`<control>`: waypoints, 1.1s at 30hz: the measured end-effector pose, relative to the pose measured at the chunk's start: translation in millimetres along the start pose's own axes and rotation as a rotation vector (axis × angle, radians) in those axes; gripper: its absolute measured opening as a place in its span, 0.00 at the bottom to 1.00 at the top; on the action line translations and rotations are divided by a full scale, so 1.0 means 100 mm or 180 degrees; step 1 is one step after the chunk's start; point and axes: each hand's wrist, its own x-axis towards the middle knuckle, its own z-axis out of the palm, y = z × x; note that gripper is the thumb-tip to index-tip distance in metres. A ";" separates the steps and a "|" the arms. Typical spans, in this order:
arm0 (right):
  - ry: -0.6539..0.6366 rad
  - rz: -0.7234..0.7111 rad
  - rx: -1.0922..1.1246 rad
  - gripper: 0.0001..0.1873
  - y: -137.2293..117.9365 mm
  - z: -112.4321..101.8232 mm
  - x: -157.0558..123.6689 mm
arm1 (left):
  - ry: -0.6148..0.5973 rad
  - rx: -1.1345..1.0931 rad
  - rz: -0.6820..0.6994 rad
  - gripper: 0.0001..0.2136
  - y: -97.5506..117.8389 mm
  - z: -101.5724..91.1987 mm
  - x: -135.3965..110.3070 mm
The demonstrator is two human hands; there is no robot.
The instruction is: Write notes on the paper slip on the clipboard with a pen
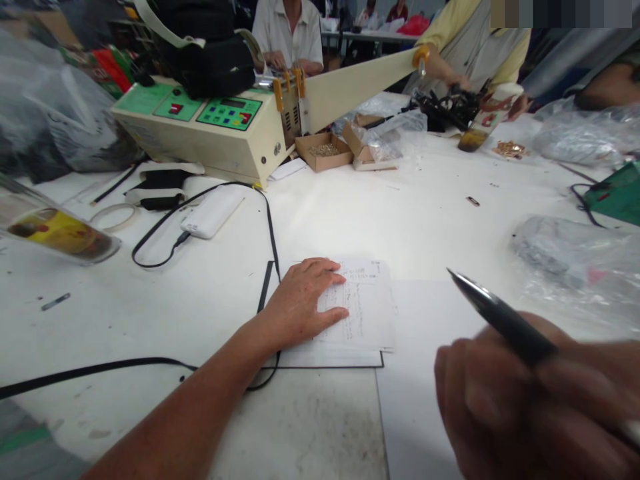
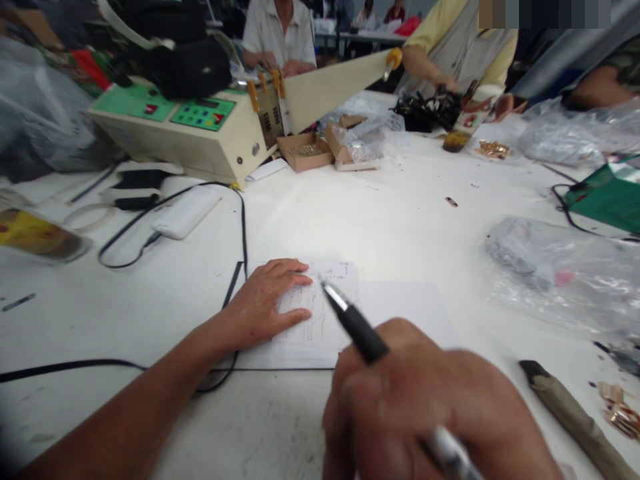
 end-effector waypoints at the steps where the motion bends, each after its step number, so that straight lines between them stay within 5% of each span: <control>1: 0.0044 -0.0020 0.0031 0.14 -0.03 0.13 0.11 | 0.0012 -0.0001 -0.0015 0.23 0.00 -0.01 -0.01; 3: 0.0439 0.0074 0.0170 0.13 -0.05 0.38 0.33 | 0.0013 -0.0007 -0.0044 0.24 0.01 -0.02 -0.02; 7: 0.0436 0.0272 -0.0110 0.15 0.09 0.66 0.59 | -0.0023 -0.0039 -0.0123 0.23 0.04 -0.05 -0.02; 15: 0.0021 0.0498 -0.0845 0.22 0.49 0.61 0.60 | -0.0069 -0.0029 -0.0126 0.23 0.04 -0.05 -0.01; 22: 0.0232 0.0738 -0.1082 0.16 0.50 0.67 0.63 | -0.0072 -0.0034 -0.0083 0.23 0.03 -0.06 -0.02; 33: -0.0007 0.0591 -0.1323 0.16 0.53 0.65 0.67 | -0.0117 -0.0051 -0.0152 0.22 0.07 -0.09 0.00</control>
